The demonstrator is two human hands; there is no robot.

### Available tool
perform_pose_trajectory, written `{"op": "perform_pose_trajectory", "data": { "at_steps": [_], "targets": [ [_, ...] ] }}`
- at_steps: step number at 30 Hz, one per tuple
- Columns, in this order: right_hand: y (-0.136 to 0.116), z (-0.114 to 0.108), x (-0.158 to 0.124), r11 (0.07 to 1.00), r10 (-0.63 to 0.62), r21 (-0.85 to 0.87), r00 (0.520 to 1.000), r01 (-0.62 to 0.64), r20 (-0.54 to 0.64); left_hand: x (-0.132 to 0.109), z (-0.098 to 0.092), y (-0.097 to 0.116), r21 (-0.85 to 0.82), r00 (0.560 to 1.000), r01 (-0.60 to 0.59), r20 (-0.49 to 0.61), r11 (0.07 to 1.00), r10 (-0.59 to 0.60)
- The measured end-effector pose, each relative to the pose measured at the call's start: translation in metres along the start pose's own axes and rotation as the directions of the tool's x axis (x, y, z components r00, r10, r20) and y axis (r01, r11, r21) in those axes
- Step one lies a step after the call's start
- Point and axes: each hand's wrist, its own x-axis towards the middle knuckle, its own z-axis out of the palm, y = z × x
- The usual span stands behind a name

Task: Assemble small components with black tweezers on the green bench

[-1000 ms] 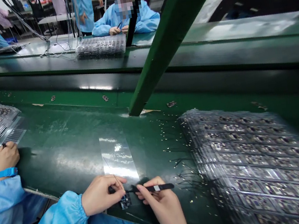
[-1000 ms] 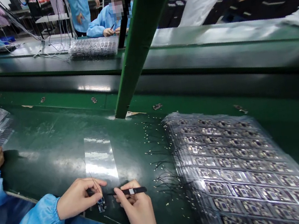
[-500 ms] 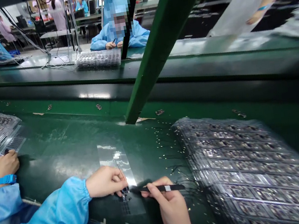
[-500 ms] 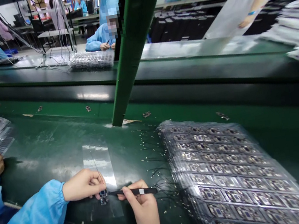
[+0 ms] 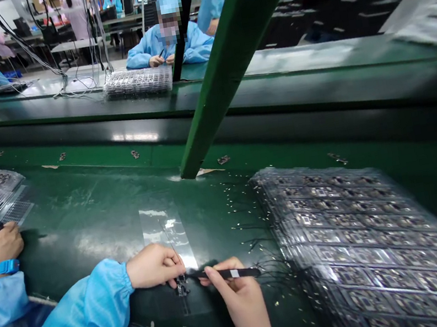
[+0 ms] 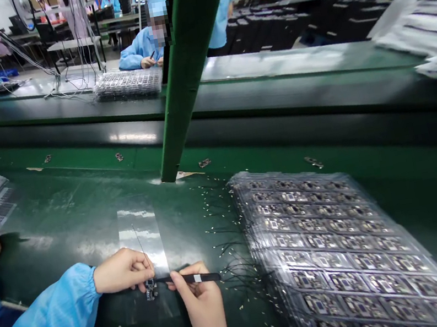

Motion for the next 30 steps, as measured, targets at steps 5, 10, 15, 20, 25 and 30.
{"op": "perform_pose_trajectory", "data": {
  "at_steps": [5, 10, 15, 20, 25, 30],
  "targets": [
    [0.003, 0.0004, 0.0001, 1.0, 0.008, 0.0, 1.0, -0.008, -0.022, 0.0002, 0.0012, -0.0016, 0.007, 1.0, -0.021, -0.007, 1.0, 0.021],
    [0.0035, -0.0016, -0.0003, 0.999, 0.04, 0.001, 0.999, -0.04, -0.01, -0.0002, 0.0014, -0.0017, -0.005, 1.0, -0.017, -0.016, 1.0, 0.017],
    [0.0046, -0.0017, -0.0004, 0.999, 0.032, 0.003, 0.999, -0.032, -0.005, -0.0009, 0.001, -0.0005, -0.02, 1.0, -0.009, -0.011, 1.0, 0.009],
    [0.0049, -0.0009, -0.0007, 1.0, 0.02, -0.001, 1.0, -0.02, -0.008, -0.002, 0.0003, 0.0017, -0.003, 1.0, -0.016, -0.004, 1.0, 0.016],
    [0.0063, -0.0026, -0.0003, 1.0, 0.011, -0.015, 1.0, -0.011, 0.007, -0.003, 0.0, 0.0033, 0.011, 1.0, -0.011, -0.005, 1.0, 0.011],
    [0.004, -0.0025, -0.0009, 1.0, 0.0, -0.019, 1.0, 0.0, 0.016, -0.0024, 0.0005, 0.0013, 0.004, 1.0, -0.03, -0.006, 1.0, 0.03]
  ]
}}
